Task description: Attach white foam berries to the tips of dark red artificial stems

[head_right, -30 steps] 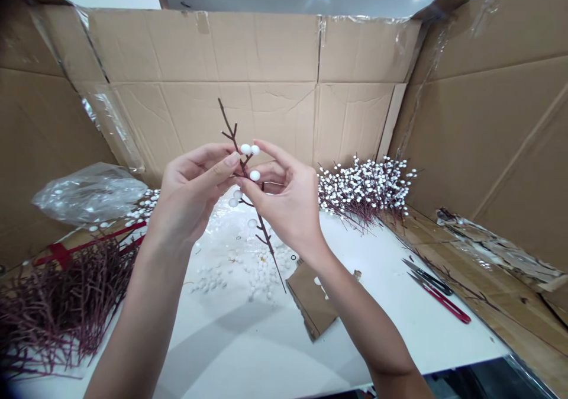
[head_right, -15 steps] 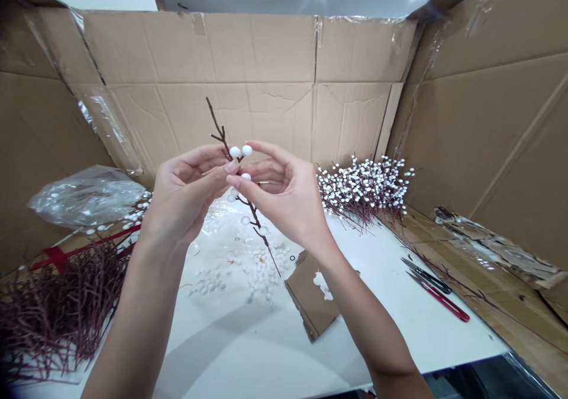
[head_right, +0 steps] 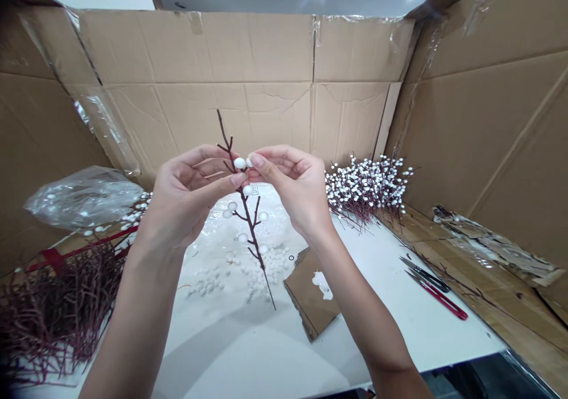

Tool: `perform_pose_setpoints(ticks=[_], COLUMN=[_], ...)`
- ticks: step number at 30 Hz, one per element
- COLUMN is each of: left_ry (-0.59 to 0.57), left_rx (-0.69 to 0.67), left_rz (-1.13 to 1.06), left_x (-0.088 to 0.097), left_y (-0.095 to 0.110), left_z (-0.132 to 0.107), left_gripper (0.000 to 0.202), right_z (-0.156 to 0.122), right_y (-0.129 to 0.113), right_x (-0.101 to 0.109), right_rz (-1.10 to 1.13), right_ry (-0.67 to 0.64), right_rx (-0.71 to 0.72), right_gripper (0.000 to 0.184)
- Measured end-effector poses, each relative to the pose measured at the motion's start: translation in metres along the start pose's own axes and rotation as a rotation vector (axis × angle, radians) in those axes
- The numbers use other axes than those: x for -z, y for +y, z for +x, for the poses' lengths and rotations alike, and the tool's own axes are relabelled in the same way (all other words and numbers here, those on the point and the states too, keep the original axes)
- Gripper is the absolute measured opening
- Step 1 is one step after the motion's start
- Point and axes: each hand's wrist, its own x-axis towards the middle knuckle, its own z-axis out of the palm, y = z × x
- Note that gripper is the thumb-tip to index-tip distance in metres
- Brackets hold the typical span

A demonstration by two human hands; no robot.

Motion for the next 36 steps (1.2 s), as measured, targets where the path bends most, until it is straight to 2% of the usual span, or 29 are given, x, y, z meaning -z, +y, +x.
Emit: perform_pose_setpoints(ticks=[5, 15, 36], left_ry=[-0.006, -0.022, 0.052], left_rx=[-0.008, -0.01, -0.042], left_rz=[0.024, -0.026, -0.02], left_x=[0.0011, 0.0062, 0.0049], left_y=[0.0003, -0.002, -0.0063], left_z=[0.0, 0.0023, 0.0068], left_gripper=[0.027, 0.032, 0.033], right_z=[-0.0016, -0.0051, -0.0053], right_y=[-0.0024, -0.0002, 0.0045], right_x=[0.0003, -0.0037, -0.0063], right_rz=[0.053, 0.001, -0.012], right_ry=[-0.015, -0.033, -0.006], right_rx=[-0.001, 0.052, 0.093], right_gripper=[0.007, 0.003, 0.005])
